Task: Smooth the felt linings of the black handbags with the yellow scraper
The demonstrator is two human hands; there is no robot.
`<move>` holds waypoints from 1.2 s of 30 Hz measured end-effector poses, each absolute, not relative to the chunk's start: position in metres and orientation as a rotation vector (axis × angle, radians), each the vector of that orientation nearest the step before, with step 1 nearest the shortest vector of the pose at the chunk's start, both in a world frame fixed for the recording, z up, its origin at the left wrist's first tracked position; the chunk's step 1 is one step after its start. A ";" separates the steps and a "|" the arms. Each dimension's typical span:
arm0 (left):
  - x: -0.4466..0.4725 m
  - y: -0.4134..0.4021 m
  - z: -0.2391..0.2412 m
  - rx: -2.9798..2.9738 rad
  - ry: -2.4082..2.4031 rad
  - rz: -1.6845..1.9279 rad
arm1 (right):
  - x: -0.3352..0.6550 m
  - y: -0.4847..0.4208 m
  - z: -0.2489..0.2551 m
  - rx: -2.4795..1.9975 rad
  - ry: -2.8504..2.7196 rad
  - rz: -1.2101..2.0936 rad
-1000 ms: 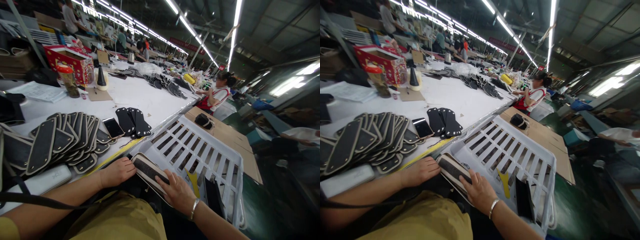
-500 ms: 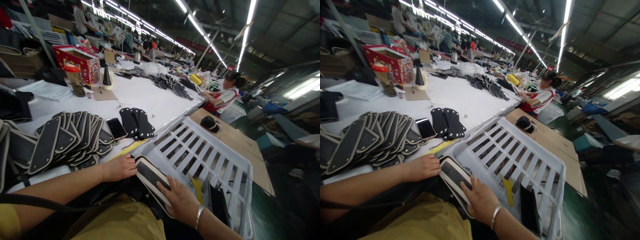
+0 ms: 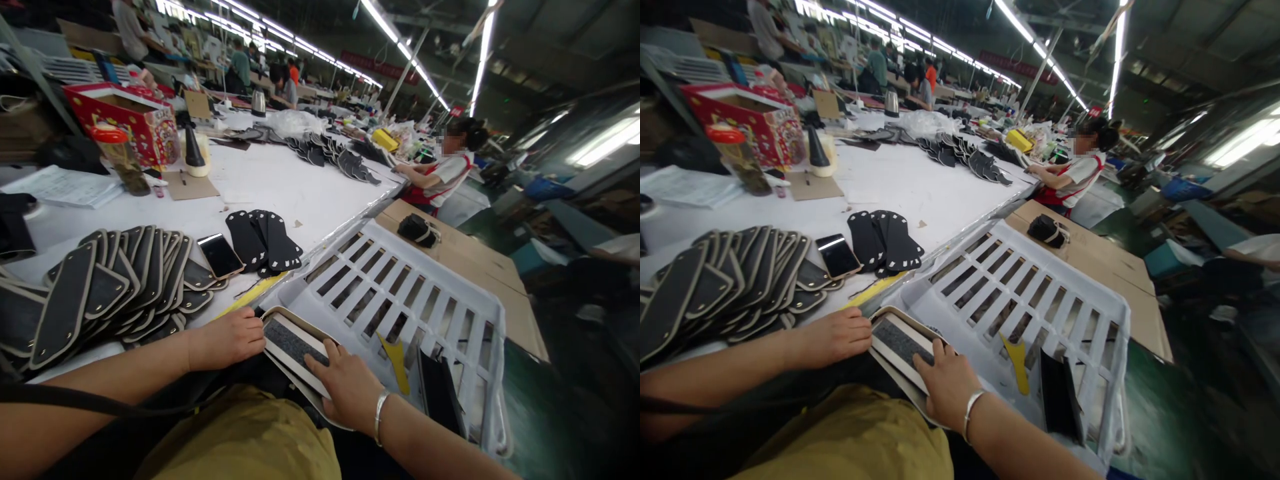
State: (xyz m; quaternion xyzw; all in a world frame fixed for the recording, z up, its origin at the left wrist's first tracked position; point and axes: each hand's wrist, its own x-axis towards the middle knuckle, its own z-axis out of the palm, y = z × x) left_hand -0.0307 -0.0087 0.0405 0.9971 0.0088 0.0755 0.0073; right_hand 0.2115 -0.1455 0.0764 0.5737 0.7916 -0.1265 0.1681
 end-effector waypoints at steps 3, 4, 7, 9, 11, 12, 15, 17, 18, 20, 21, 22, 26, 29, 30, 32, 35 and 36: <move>-0.019 -0.015 0.045 3.026 0.131 0.263 | 0.210 -0.144 0.078 1.628 2.240 -0.378; -0.013 -0.019 0.045 2.995 0.135 0.253 | 0.210 -0.142 0.078 1.627 2.235 -0.389; 0.005 -0.032 0.037 2.972 0.040 0.104 | 0.211 -0.142 0.076 1.650 2.208 -0.400; 0.015 -0.041 0.030 3.025 0.028 0.006 | 0.213 -0.143 0.074 1.666 2.199 -0.410; 0.020 -0.047 0.025 3.084 0.067 -0.041 | 0.217 -0.146 0.073 1.663 2.206 -0.444; 0.021 -0.048 0.024 3.100 0.084 -0.063 | 0.220 -0.147 0.074 1.663 2.214 -0.472; 0.020 -0.048 0.027 3.089 0.093 -0.111 | 0.234 -0.149 0.086 1.784 2.185 -0.622; 0.017 -0.045 0.029 3.062 0.079 -0.102 | 0.244 -0.150 0.098 1.933 2.048 -0.748; 0.016 -0.043 0.029 3.050 0.063 -0.089 | 0.248 -0.150 0.104 1.975 1.967 -0.791; 0.016 -0.040 0.028 3.044 0.033 -0.067 | 0.253 -0.150 0.111 1.963 1.857 -0.795; 0.016 -0.039 0.026 3.049 0.022 -0.060 | 0.254 -0.151 0.112 1.925 1.846 -0.760; 0.016 -0.038 0.025 3.058 0.015 -0.057 | 0.253 -0.151 0.112 1.880 1.865 -0.721; 0.020 -0.038 0.021 3.087 -0.001 -0.031 | 0.247 -0.153 0.103 1.774 2.026 -0.656; 0.031 -0.049 0.021 3.028 -0.089 0.100 | 0.244 -0.151 0.097 1.796 2.065 -0.649; 0.037 -0.055 0.021 2.995 -0.136 0.143 | 0.244 -0.149 0.096 1.805 2.055 -0.641; 0.052 -0.070 0.021 2.937 -0.219 0.191 | 0.242 -0.145 0.095 1.814 2.020 -0.629; 0.078 -0.090 0.020 2.905 -0.292 0.201 | 0.238 -0.140 0.095 1.816 1.959 -0.633; 0.086 -0.095 0.018 2.904 -0.309 0.206 | 0.236 -0.139 0.094 1.821 1.953 -0.637</move>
